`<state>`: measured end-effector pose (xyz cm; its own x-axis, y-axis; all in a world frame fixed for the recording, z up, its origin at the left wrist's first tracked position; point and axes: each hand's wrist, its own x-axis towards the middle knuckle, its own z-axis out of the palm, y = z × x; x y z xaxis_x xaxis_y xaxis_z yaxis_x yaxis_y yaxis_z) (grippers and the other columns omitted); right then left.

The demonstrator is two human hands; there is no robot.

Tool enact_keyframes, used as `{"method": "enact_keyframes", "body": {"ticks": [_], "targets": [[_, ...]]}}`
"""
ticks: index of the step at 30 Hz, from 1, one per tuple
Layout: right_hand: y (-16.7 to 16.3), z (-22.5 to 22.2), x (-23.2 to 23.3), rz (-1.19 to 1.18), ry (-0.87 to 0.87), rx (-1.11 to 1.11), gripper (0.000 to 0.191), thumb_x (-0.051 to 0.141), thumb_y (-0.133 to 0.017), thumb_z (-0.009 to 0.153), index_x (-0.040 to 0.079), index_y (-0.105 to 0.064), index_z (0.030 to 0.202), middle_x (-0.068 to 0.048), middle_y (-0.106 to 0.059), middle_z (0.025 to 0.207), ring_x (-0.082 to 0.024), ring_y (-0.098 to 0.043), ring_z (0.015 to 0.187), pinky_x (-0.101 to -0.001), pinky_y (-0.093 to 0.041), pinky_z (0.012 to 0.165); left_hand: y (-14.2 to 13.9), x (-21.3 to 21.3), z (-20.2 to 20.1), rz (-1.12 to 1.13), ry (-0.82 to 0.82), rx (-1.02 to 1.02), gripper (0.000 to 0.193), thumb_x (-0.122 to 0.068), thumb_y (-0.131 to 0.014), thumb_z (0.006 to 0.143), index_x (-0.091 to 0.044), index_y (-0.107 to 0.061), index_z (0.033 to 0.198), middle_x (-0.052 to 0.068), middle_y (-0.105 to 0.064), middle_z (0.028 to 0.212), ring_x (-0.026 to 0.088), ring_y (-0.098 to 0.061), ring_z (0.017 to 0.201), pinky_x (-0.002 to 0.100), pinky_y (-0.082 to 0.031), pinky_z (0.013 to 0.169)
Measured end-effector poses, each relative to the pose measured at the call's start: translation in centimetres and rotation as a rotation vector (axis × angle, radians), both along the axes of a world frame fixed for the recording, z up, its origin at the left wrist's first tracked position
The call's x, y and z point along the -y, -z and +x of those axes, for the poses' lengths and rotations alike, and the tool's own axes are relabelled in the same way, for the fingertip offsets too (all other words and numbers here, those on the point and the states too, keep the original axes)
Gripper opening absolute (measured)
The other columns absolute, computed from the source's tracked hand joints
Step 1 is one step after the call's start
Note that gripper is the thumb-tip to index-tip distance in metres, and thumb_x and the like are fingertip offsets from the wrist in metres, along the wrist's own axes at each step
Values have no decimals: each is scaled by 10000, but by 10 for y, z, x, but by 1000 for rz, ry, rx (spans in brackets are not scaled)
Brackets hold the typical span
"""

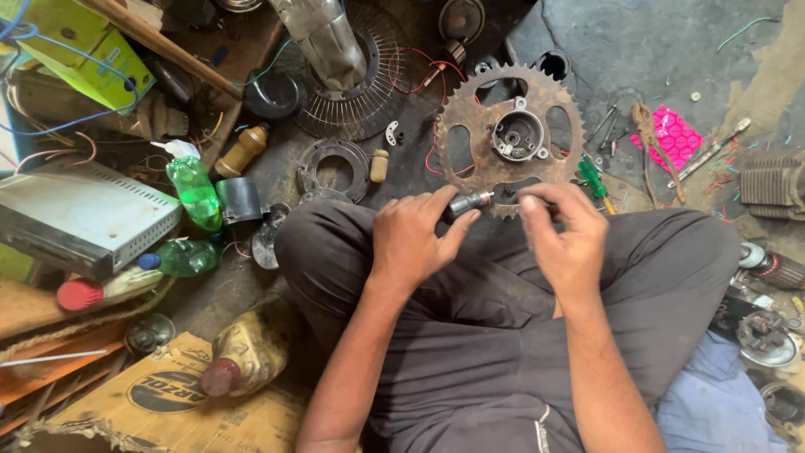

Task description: The person sits on the floor and uses a screwdriver to unscrew a small cylindrical mechanical part. They then use a hammer to tap the part and continue to unscrew it with the screwdriver.

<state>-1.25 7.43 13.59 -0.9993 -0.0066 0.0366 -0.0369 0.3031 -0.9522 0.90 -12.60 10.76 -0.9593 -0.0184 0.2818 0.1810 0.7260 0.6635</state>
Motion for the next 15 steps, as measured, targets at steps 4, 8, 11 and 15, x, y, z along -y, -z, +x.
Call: {"method": "enact_keyframes", "body": {"ticks": [4, 8, 11, 15], "targets": [[4, -9, 19, 129, -94, -132, 79, 4, -709, 981, -35, -712, 1049, -47, -672, 896, -70, -614, 741, -227, -484, 652, -4, -3, -1, -96, 7, -34, 454, -425, -772, 904, -156, -699, 1262, 82, -682, 810, 306, -652, 704, 433, -450, 667], [4, -16, 24, 177, -94, -171, 95, 16, -717, 964, -14, -713, 1054, -41, -658, 883, -75, -600, 709, -240, -455, 608, -6, -5, -1, -171, 24, -56, 541, -451, -778, 826, -166, -671, 1274, 74, -625, 782, 304, -616, 662, 438, -413, 645], [5, -16, 21, 291, -116, -222, 94, 16, -736, 951, 0, -723, 1043, -46, -636, 833, -102, -532, 649, -268, -410, 584, -4, -6, 0, -176, 18, -13, 502, -411, -783, 865, -200, -664, 1304, 59, -591, 753, 296, -605, 641, 441, -409, 632], [8, -14, 22, 332, -110, -281, 89, 8, -736, 947, 3, -717, 1034, -60, -594, 800, -125, -500, 627, -294, -385, 578, -1, -10, 2, -196, 39, -33, 479, -359, -778, 886, -180, -644, 1310, 50, -595, 789, 282, -611, 667, 439, -418, 652]]}}
